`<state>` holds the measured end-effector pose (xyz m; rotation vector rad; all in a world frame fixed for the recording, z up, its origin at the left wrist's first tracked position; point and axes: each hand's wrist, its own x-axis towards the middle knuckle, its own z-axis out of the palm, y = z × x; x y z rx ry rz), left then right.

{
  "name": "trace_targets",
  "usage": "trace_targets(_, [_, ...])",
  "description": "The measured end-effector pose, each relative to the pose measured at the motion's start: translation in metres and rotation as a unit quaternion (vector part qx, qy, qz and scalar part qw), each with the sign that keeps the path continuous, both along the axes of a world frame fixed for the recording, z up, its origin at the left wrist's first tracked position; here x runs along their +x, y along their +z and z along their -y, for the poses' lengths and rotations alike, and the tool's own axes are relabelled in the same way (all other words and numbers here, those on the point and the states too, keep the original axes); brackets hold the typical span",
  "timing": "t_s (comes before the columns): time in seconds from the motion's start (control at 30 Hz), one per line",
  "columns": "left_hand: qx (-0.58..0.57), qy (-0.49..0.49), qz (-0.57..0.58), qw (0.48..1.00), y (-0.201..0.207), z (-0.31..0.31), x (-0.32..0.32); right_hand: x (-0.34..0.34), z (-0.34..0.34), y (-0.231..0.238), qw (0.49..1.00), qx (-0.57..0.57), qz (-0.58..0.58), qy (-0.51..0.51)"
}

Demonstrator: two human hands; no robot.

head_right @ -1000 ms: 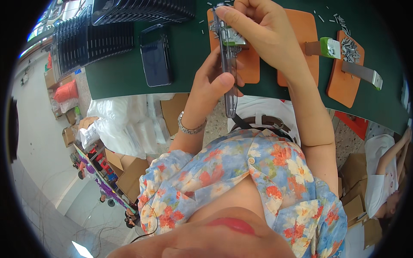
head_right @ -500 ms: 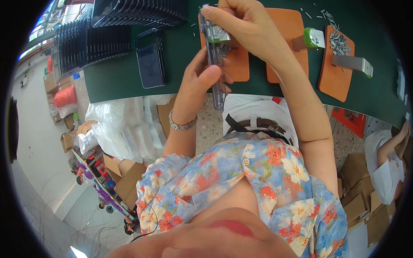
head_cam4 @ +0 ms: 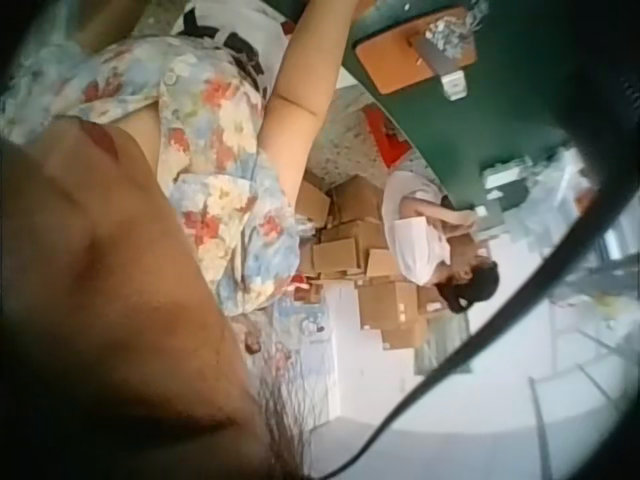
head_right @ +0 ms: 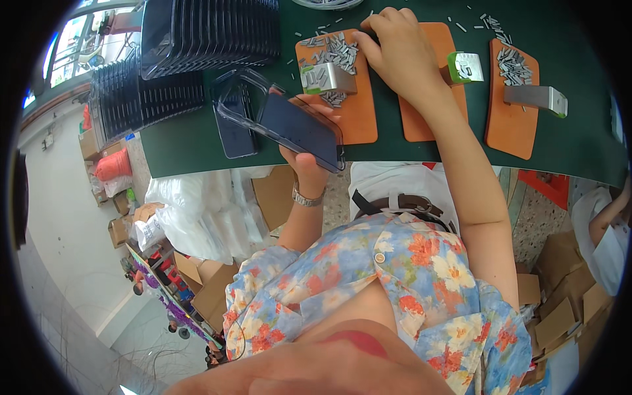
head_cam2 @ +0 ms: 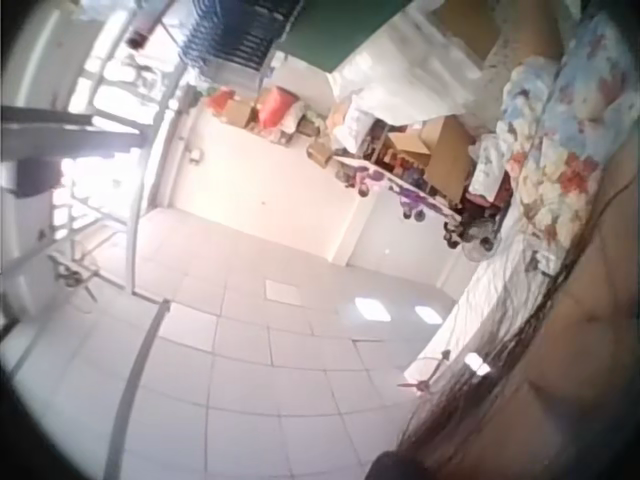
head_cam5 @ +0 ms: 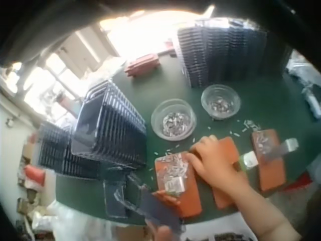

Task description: The person assembles phone cases by picking up cases, inserting small metal button components into the edges of each case by hand, and stacking the assembled cases on the table.

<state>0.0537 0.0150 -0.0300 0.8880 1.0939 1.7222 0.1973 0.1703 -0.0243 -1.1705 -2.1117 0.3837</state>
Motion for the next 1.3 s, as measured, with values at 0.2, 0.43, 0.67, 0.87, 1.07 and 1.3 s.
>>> trace_targets(0.2, [-0.005, 0.025, -0.010, 1.000, -0.002, -0.007, -0.002, -0.018, -0.001, -0.009, 0.997, 0.017, 0.061, -0.046])
trace_targets(0.43, [-0.015, 0.018, 0.006, 1.000, -0.003, -0.004, -0.005, -0.028, 0.006, -0.014, 0.992, 0.026, 0.092, -0.084])
trace_targets(0.67, [0.008, 0.021, 0.002, 1.000, -0.006, 0.001, -0.010, -0.028, 0.010, -0.015, 0.994, 0.034, 0.074, -0.067])
trace_targets(0.87, [0.019, -0.001, -0.015, 1.000, -0.013, 0.005, -0.015, -0.016, 0.002, -0.011, 1.000, -0.013, 0.012, -0.014])
trace_targets(1.07, [0.027, 0.001, -0.019, 0.999, -0.014, 0.006, -0.014, -0.024, 0.011, 0.002, 0.999, 0.001, 0.040, 0.006])
trace_targets(1.3, [0.017, -0.003, -0.012, 1.000, -0.014, 0.005, -0.011, -0.019, 0.007, -0.008, 0.998, 0.007, 0.062, -0.005])
